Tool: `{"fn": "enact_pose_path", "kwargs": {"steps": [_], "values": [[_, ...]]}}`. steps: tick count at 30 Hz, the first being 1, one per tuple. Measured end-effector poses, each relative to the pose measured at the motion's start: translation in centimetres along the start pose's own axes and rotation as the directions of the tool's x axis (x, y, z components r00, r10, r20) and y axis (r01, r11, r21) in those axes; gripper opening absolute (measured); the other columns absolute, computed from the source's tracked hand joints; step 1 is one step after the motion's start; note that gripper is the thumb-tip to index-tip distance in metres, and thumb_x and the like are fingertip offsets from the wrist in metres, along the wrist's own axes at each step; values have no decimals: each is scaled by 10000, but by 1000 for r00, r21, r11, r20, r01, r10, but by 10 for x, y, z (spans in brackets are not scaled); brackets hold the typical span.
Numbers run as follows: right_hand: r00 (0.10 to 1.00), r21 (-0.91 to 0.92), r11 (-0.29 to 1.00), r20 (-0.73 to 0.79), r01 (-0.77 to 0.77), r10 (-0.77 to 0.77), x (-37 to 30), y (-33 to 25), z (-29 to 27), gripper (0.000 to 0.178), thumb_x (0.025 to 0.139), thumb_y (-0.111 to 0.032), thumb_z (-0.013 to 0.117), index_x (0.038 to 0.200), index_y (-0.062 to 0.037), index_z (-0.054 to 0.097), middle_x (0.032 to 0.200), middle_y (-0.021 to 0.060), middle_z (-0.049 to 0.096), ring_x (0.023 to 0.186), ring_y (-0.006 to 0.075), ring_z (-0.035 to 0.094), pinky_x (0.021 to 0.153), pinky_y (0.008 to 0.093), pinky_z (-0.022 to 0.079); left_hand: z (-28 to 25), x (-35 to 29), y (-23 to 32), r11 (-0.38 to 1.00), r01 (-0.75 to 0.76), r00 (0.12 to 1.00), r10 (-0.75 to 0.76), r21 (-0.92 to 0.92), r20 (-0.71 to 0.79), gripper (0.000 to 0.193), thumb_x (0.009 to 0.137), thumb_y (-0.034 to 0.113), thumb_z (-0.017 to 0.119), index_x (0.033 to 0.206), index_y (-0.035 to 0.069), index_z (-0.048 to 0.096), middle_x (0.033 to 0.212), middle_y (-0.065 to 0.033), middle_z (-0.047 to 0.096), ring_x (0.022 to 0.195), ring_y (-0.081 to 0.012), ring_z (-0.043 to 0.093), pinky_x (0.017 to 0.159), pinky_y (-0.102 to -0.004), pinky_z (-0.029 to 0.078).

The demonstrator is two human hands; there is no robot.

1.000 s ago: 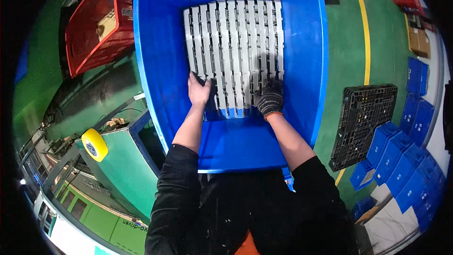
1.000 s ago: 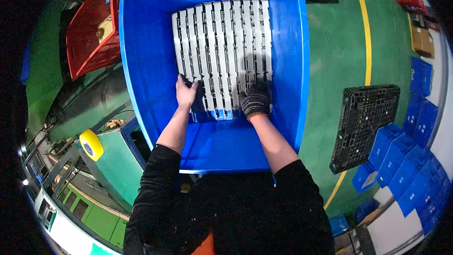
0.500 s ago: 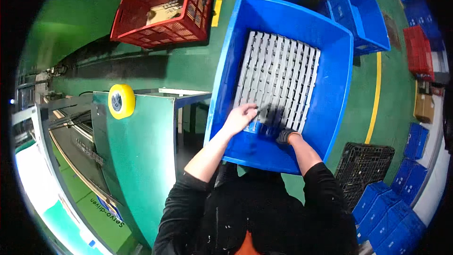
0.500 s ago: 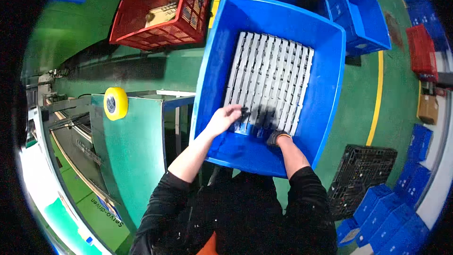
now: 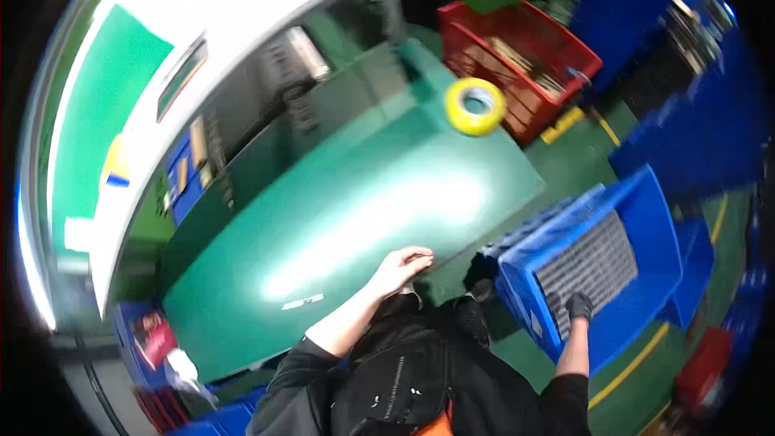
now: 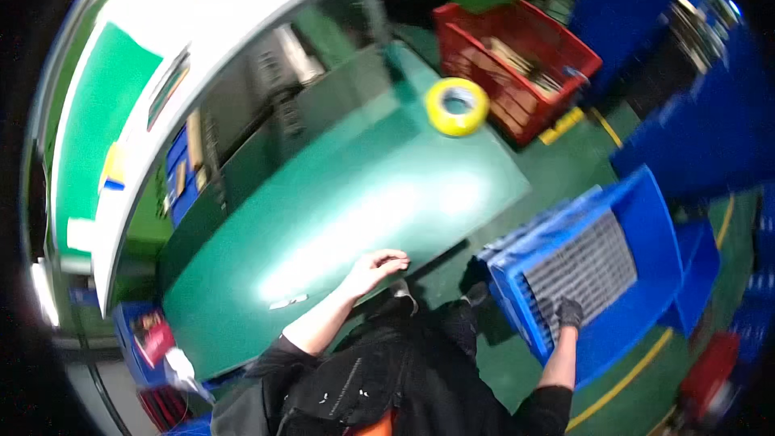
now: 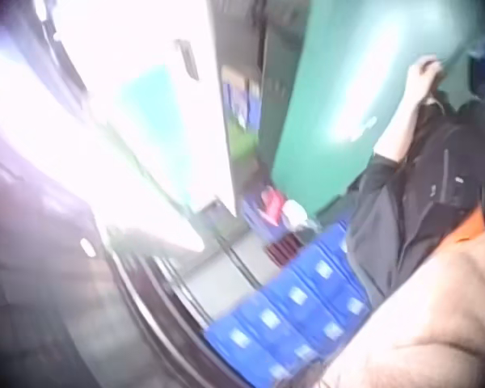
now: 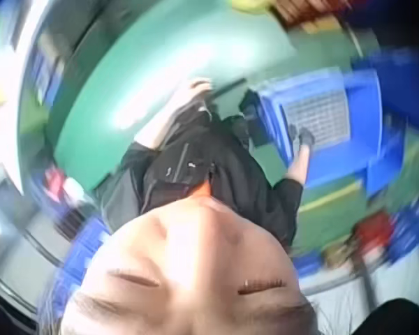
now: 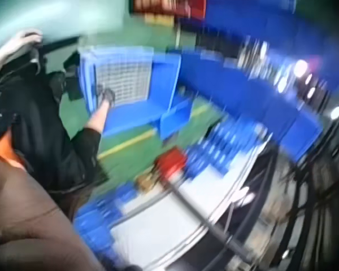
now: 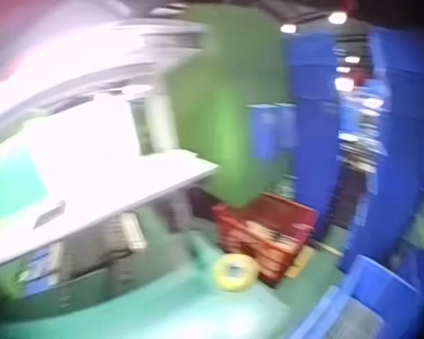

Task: Assembling white plastic clips onto grey plastic frames at an industrial workbench.

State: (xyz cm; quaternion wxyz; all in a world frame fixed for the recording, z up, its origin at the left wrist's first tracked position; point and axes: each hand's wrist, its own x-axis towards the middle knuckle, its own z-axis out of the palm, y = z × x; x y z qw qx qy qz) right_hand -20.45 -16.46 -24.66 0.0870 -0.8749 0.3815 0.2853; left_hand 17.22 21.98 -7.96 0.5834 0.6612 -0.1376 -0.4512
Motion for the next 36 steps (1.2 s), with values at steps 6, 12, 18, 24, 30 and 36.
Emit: {"fn": "enact_pose_path", "kwargs": {"steps": [6, 12, 18, 24, 30, 36], "values": [[654, 727, 422, -680, 541, 332, -18, -224, -129, 191, 861, -141, 532, 966, 12, 576, 850, 96, 613, 737, 188, 543, 688, 312, 475, -153, -53, 0, 968, -21, 862, 144, 249, -487, 303, 811, 229, 580, 1035, 26, 585, 962, -87, 617, 861, -165, 585, 790, -299, 456], [278, 206, 226, -277, 952, -920, -139, -546, -152, 311, 791, -276, 541, 1011, -59, 575, 1069, 164, 558, 1026, 321, 500, 904, 402, 390, -326, -89, -27, 707, 214, 337, 594, 674, -730, 283, 758, 150, 595, 1021, 46, 576, 1046, -116, 557, 947, -284, 543, 820, -344, 437], [-83, -158, -70, -76, 985, -994, -194, -646, -84, 256, 813, -245, 471, 971, -83, 591, 986, 117, 587, 977, 257, 541, 820, 399, 436, -422, -77, -40, 458, 559, 307, 660, 691, -686, 487, 745, 242, 611, 1189, 93, 476, 1135, -141, 509, 1067, -298, 473, 902, -391, 395], [420, -143, 415, 5, 899, -908, -176, -634, -106, 160, 795, -177, 463, 789, -105, 605, 799, 93, 613, 807, 245, 603, 674, 388, 486, -414, -52, -37, 325, 637, 412, 623, 699, -665, 416, 728, 160, 597, 1130, 100, 513, 855, -60, 591, 826, -236, 555, 718, -386, 455], [485, -15, 501, -227, 865, -845, -119, -552, -127, 155, 770, -177, 510, 832, -66, 598, 780, 132, 607, 747, 303, 597, 691, 374, 486, -354, 16, 4, 291, 509, 529, 637, 810, -561, 483, 680, 106, 557, 1160, 127, 514, 841, -77, 608, 828, -235, 571, 739, -389, 458], [702, 615, 401, -383, 679, -601, -81, -455, -105, 225, 794, -200, 586, 922, -16, 563, 762, 145, 610, 660, 281, 589, 612, 348, 482, -311, 80, 30, 278, 433, 667, 541, 858, -512, 415, 756, 153, 526, 1165, 222, 518, 893, -98, 598, 904, -270, 559, 793, -376, 454]]}}
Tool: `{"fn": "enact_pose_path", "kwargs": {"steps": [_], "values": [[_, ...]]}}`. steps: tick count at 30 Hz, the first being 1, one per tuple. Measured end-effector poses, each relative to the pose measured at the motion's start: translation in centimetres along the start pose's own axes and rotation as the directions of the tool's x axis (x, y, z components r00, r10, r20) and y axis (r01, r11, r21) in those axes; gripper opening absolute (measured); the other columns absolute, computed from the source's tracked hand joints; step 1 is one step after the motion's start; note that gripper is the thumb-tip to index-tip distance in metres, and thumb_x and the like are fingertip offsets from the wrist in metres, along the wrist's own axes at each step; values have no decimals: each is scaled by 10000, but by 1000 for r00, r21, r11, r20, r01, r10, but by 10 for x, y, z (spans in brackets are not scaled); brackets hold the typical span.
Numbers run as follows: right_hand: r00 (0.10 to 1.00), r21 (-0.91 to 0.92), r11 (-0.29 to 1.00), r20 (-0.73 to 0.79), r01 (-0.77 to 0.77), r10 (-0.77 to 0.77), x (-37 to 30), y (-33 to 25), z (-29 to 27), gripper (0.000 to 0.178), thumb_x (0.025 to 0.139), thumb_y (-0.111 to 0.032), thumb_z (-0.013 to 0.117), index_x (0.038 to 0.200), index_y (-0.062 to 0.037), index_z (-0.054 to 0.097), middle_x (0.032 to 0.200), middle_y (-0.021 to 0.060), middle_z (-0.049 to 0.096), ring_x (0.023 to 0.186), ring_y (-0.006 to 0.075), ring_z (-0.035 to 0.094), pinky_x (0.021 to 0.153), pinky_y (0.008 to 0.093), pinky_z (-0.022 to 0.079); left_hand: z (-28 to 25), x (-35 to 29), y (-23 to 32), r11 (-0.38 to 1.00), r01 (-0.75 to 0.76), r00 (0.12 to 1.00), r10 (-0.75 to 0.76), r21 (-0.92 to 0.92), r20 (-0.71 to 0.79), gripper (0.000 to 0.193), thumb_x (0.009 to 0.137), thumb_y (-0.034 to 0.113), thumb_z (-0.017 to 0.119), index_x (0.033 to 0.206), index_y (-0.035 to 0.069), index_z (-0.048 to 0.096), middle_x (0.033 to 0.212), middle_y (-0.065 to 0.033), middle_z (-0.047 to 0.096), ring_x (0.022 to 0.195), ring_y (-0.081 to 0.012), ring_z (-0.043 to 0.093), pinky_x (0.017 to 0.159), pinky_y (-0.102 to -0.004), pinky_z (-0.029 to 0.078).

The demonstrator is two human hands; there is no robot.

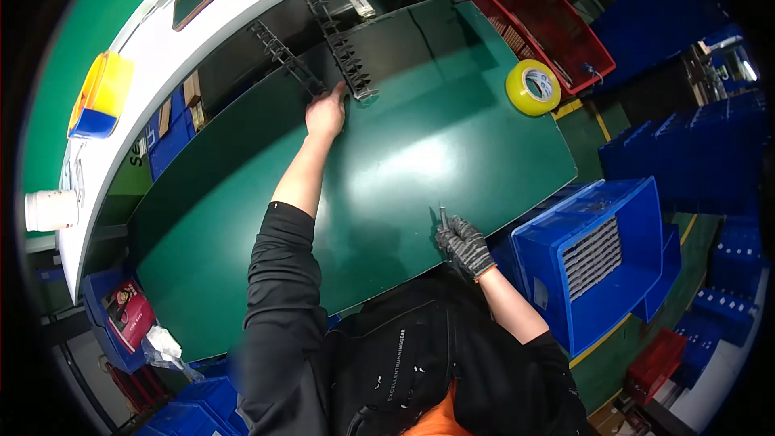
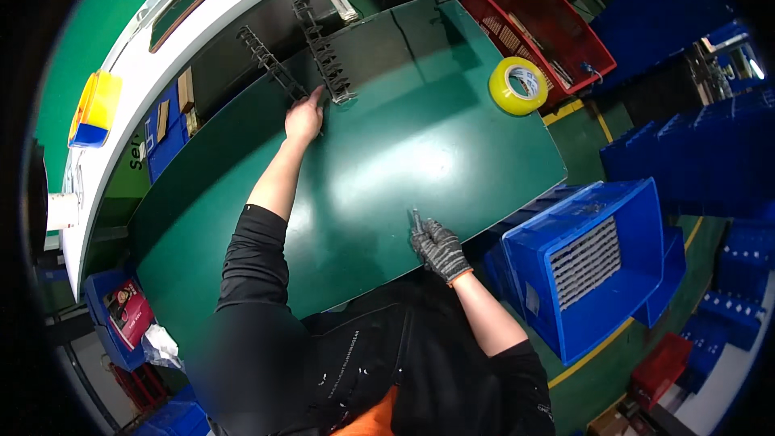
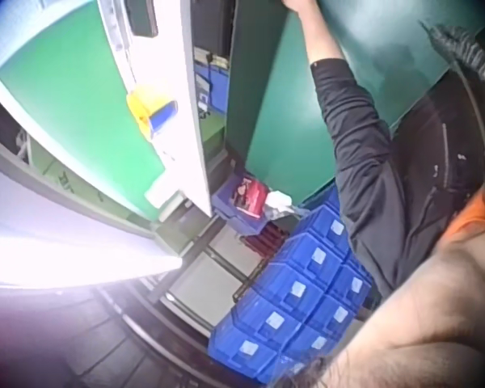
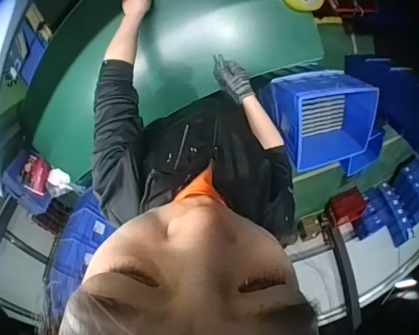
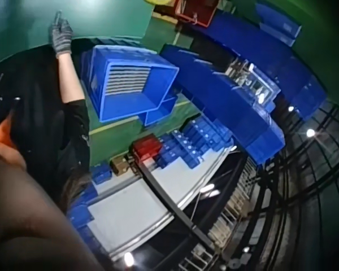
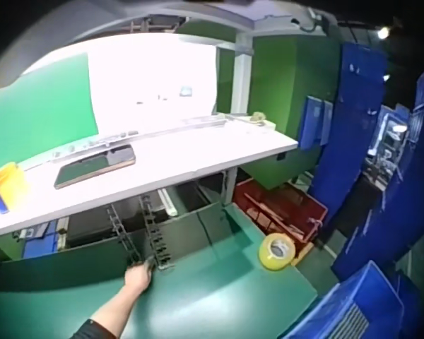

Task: Assembling white plastic clips onto grey plastic frames at an industrial workbench.

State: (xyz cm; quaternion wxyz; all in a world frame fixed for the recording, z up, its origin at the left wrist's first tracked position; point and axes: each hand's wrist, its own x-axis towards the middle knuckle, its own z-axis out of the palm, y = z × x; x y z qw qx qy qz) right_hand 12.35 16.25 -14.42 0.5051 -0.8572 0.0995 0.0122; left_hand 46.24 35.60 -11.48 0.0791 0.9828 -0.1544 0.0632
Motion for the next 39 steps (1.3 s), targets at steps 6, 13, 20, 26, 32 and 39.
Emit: {"fn": "enact_pose_path", "kwargs": {"steps": [6, 13, 20, 26, 32, 39], "values": [[852, 827, 470, 20, -308, 524, -36, -22, -68, 73, 856, -72, 532, 901, -43, 581, 664, 46, 570, 539, 114, 536, 476, 213, 416, -18, -12, 28, 999, 38, 918, -24, -28, 396, 240, 778, 244, 526, 971, 124, 603, 920, -101, 593, 884, -281, 570, 752, -398, 472], [800, 943, 331, -197, -3, 567, -64, 7, -117, 155, 818, -88, 556, 955, -17, 555, 679, 58, 565, 541, 138, 529, 485, 243, 443, -19, -55, 130, 896, -436, 897, 424, -85, -128, 580, 798, 371, 546, 1252, 44, 396, 1335, -164, 342, 1246, -306, 308, 1008, -425, 266], [723, 871, 473, -414, 137, 554, -101, 7, -146, 198, 829, -94, 561, 1007, -10, 546, 708, 53, 557, 594, 138, 532, 520, 240, 449, 16, -164, 257, 451, -764, 411, 891, -462, 191, 684, 799, 457, 486, 1319, 48, 315, 1383, -152, 285, 1290, -285, 251, 1041, -467, 191], [649, 873, 361, -486, 328, 585, -109, 14, -177, 213, 843, -90, 537, 1049, -37, 537, 767, 22, 538, 665, 115, 515, 567, 243, 456, -12, -241, 240, 206, -536, 341, 940, -819, 13, 519, 822, 309, 533, 1274, 90, 402, 1365, -143, 316, 1265, -299, 300, 1042, -436, 231], [843, 960, 214, -265, 182, 469, -84, 9, -150, 244, 832, -107, 562, 1063, -34, 532, 753, 24, 533, 681, 127, 521, 579, 242, 456, -11, -177, 104, 958, -205, 979, 201, -199, -41, 558, 782, 195, 559, 1254, -36, 368, 1331, -235, 314, 1248, -371, 284, 1026, -443, 237], [895, 984, 163, -132, 67, 426, -51, -12, -135, 244, 811, -49, 552, 1053, -21, 535, 750, 64, 549, 649, 166, 532, 530, 285, 464, -32, -237, 145, 690, -502, 760, 640, -522, 115, 529, 796, 273, 566, 1264, 82, 408, 1360, -167, 305, 1272, -298, 285, 1041, -451, 228]]}}
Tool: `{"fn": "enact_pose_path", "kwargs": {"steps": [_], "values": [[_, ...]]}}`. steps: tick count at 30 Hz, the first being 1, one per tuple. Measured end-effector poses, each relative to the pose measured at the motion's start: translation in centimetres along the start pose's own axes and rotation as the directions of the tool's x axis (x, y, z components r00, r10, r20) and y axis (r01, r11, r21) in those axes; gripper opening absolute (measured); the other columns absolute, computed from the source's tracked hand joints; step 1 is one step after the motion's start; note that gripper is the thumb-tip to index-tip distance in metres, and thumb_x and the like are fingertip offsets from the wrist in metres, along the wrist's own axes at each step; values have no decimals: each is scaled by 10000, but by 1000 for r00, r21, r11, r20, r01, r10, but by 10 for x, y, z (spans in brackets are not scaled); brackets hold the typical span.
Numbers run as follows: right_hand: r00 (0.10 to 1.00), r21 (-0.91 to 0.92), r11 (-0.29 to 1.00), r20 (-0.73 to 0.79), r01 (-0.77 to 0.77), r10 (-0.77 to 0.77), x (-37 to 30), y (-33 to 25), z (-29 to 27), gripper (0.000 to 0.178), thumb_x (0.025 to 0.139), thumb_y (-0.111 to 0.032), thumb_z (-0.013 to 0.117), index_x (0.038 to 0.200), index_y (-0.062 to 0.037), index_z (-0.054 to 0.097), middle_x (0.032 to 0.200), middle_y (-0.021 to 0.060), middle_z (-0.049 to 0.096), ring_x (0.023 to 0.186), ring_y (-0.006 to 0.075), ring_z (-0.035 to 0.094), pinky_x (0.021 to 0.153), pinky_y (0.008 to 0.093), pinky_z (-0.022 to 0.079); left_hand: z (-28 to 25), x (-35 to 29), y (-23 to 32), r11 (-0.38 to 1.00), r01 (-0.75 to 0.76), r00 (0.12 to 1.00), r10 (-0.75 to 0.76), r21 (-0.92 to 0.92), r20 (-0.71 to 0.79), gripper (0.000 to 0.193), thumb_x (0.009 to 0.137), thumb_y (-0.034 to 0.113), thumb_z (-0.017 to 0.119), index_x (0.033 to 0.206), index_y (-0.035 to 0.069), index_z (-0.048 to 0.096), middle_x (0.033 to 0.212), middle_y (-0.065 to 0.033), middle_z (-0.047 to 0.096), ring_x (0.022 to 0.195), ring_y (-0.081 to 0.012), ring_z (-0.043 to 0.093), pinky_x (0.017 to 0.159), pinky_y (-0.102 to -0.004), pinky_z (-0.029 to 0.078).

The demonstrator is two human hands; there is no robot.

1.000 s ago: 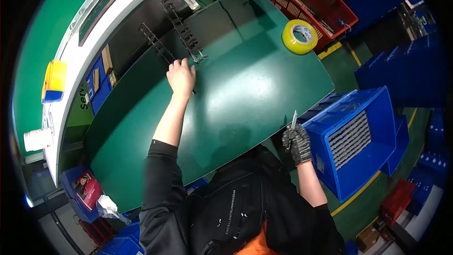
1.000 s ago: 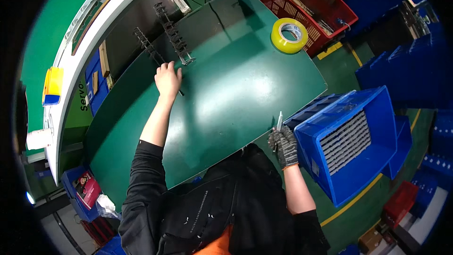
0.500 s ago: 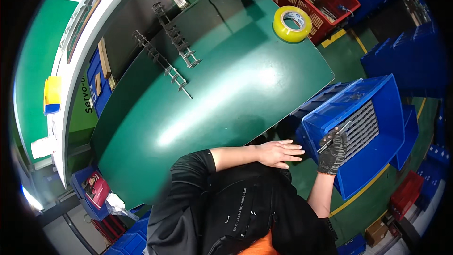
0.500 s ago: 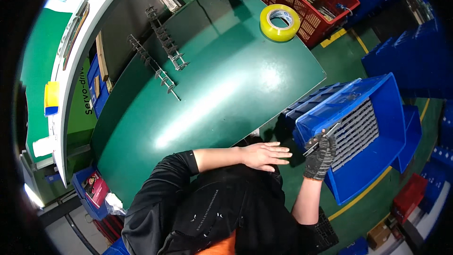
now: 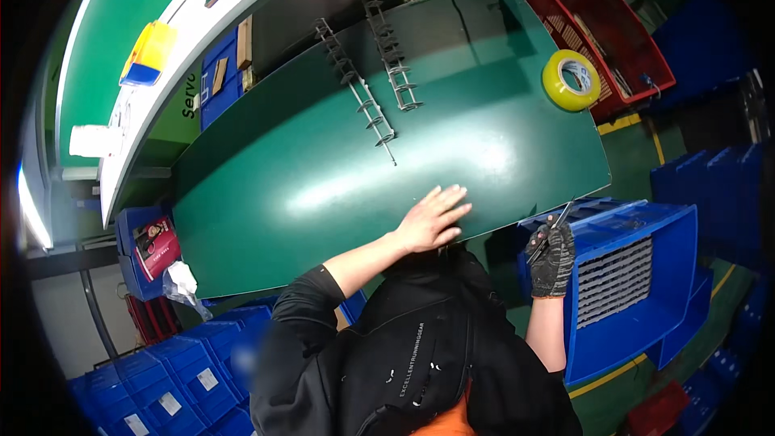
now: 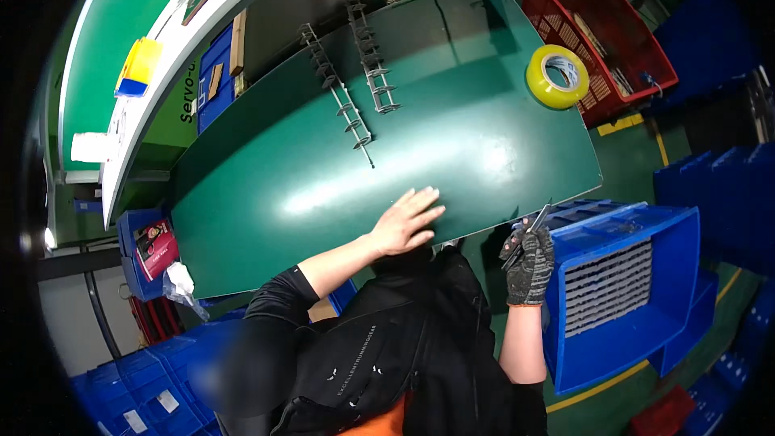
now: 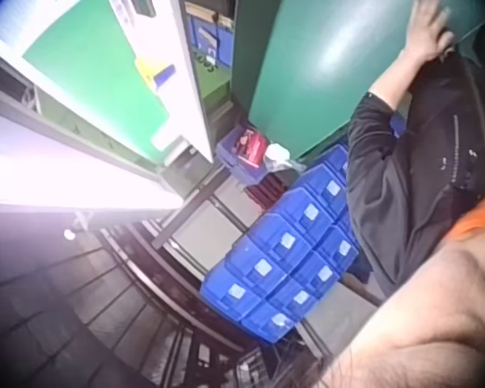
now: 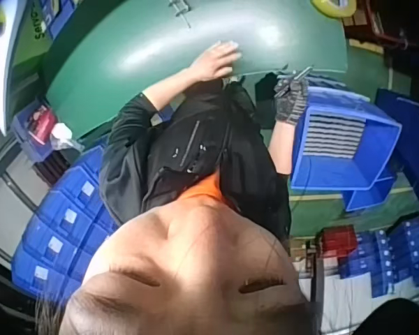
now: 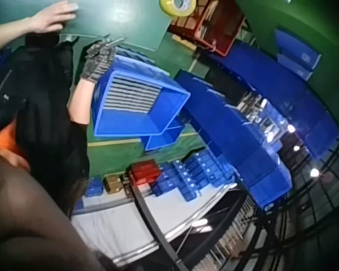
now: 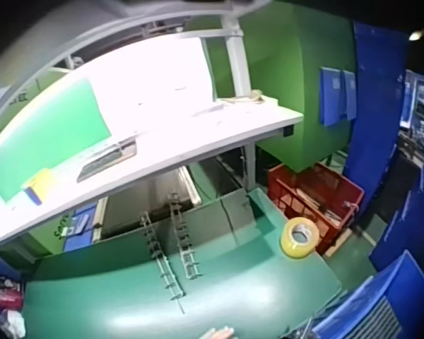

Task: Assembling white plastic clips onto grey plastic frames at an industrial workbench.

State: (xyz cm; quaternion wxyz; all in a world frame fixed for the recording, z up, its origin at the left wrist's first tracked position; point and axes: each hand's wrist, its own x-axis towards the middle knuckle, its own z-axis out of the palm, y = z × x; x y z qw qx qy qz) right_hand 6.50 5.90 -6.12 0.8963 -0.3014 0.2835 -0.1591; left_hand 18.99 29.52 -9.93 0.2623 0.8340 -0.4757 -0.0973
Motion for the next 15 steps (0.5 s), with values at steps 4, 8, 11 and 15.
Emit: {"fn": "enact_pose_path", "kwargs": {"steps": [4, 8, 11, 15], "values": [[998, -58, 997, 40, -47, 50, 5, -7, 4, 249, 816, -45, 549, 1062, -14, 525, 731, 62, 566, 631, 165, 550, 521, 274, 472, -49, 36, -71, 870, 409, 858, -264, 275, -441, 497, 797, 263, 559, 1247, 90, 437, 1368, -173, 288, 1262, -335, 276, 1019, -469, 242], [996, -83, 994, 44, -68, 72, 1, -4, 5, 225, 821, -24, 532, 1046, -14, 532, 727, 70, 571, 627, 173, 558, 522, 280, 482, -63, 56, -126, 770, 609, 720, -436, 191, -539, 514, 806, 353, 537, 1275, 176, 424, 1395, -147, 251, 1291, -310, 224, 1034, -496, 183], [995, -115, 989, 42, -87, 93, -4, -5, 3, 220, 822, -24, 537, 1041, -12, 532, 732, 71, 576, 630, 170, 562, 521, 281, 484, -56, 71, -121, 736, 631, 767, -545, 244, -339, 496, 827, 410, 493, 1283, 234, 409, 1400, -105, 259, 1302, -259, 220, 1033, -525, 168], [992, -126, 988, 71, -93, 102, 4, 0, 10, 210, 820, -43, 557, 1026, -8, 538, 719, 65, 575, 614, 158, 559, 515, 280, 481, -51, 46, -122, 725, 657, 733, -548, 207, -404, 471, 823, 389, 505, 1248, 201, 433, 1385, -102, 288, 1291, -257, 249, 1024, -491, 212]]}}
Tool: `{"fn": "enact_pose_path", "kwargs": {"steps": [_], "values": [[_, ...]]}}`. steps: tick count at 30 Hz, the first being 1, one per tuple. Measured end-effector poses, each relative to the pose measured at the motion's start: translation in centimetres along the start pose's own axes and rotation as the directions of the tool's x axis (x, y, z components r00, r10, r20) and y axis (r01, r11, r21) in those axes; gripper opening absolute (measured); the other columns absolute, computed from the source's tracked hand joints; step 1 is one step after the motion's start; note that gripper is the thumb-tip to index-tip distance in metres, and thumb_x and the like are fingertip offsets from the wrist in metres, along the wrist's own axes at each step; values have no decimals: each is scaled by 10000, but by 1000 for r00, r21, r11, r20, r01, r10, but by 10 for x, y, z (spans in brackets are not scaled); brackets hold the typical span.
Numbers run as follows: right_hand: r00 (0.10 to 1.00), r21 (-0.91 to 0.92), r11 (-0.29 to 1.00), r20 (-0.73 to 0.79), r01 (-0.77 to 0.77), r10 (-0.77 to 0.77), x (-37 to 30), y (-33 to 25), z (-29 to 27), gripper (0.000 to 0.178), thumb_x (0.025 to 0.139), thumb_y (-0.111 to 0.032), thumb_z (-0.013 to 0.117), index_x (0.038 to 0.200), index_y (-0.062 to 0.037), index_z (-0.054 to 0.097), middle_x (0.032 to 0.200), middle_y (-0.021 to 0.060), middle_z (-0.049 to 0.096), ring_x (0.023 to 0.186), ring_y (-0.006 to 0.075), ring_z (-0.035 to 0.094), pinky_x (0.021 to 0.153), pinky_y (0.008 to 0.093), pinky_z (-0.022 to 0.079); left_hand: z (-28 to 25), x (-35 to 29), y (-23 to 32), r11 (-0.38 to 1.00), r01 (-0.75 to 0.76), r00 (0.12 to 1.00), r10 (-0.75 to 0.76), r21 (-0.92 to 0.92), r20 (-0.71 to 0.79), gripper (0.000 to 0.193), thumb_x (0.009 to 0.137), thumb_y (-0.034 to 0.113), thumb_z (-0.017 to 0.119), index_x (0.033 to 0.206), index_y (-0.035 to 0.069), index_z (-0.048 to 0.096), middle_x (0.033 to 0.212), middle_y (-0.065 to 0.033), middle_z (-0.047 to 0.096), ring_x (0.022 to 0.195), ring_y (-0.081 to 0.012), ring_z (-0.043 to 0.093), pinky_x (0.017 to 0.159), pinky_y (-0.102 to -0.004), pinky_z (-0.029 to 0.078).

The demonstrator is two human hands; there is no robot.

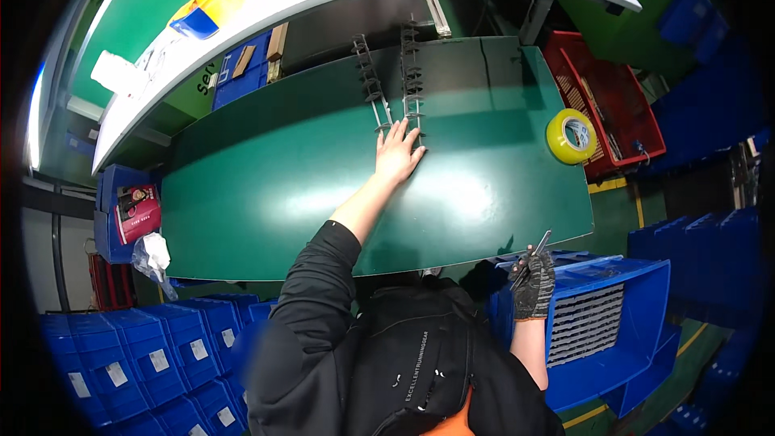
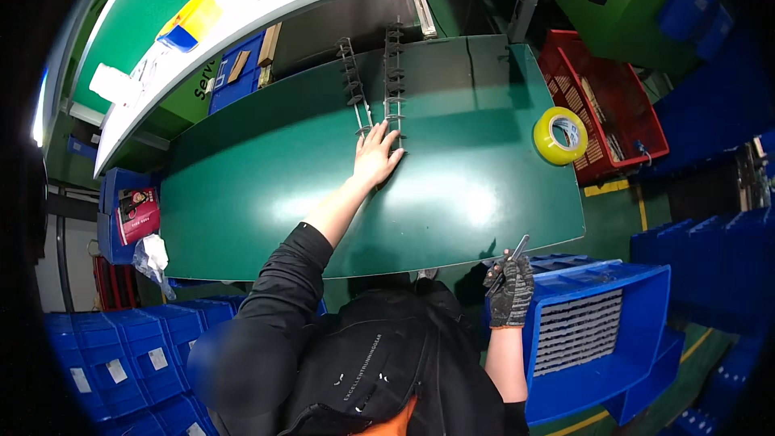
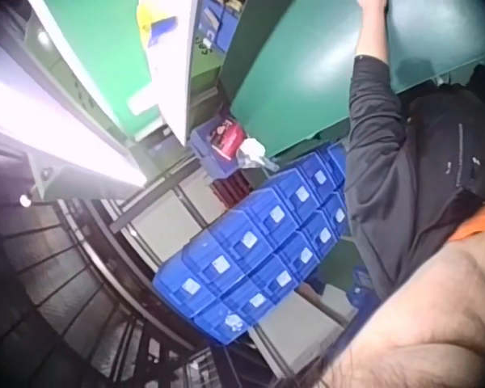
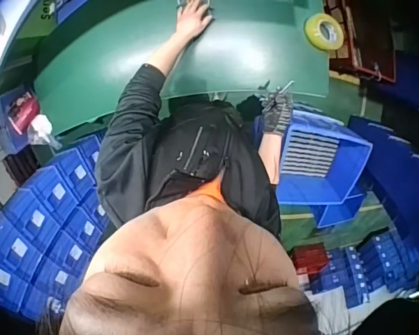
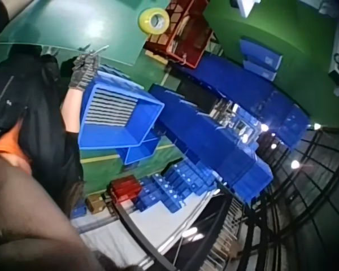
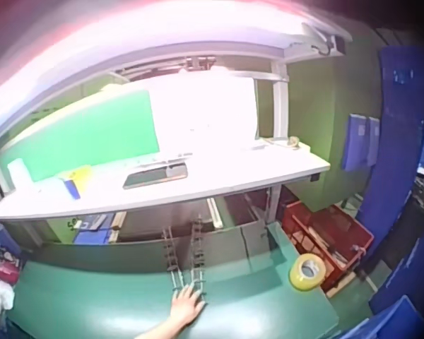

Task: Assembling white plastic clips onto grey plastic frames at an industrial workbench.

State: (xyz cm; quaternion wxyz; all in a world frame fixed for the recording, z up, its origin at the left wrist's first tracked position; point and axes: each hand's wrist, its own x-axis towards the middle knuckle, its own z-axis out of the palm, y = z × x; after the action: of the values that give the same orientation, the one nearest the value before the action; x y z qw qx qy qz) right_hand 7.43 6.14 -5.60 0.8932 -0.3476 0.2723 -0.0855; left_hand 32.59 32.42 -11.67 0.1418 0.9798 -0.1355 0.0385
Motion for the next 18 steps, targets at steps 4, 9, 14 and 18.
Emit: {"fn": "enact_pose_path", "kwargs": {"steps": [4, 9, 14, 18], "values": [[995, -80, 995, 74, -57, 63, 15, 8, 16, 191, 827, -87, 567, 1006, -24, 549, 700, 53, 563, 594, 145, 546, 503, 256, 465, -14, -62, -25, 997, -28, 999, 25, -75, -47, 468, 795, 308, 564, 1205, 114, 447, 1355, -114, 336, 1266, -270, 296, 1015, -451, 244], [967, -250, 956, 158, -156, 199, 34, 40, 56, 168, 831, -117, 558, 977, -34, 553, 672, 53, 560, 532, 147, 534, 462, 252, 446, -35, -170, -27, 996, -31, 999, 29, -87, -29, 497, 773, 282, 591, 1209, 89, 451, 1320, -124, 375, 1246, -283, 320, 1012, -467, 233], [871, -374, 874, 255, -311, 420, 35, 79, 96, 156, 845, -123, 541, 987, -57, 532, 691, 67, 570, 535, 152, 543, 454, 260, 455, -63, -216, -38, 992, 42, 980, -64, -118, -190, 504, 737, 251, 623, 1194, 102, 473, 1281, -137, 406, 1210, -305, 353, 1003, -497, 238], [854, -437, 842, 253, -318, 454, 23, 101, 124, 155, 858, -138, 528, 994, -62, 523, 708, 62, 572, 534, 141, 542, 437, 243, 437, -70, -174, -90, 830, 438, 788, -539, -345, -298, 604, 720, 250, 643, 1231, 36, 401, 1261, -191, 404, 1155, -338, 400, 948, -386, 347]]}}
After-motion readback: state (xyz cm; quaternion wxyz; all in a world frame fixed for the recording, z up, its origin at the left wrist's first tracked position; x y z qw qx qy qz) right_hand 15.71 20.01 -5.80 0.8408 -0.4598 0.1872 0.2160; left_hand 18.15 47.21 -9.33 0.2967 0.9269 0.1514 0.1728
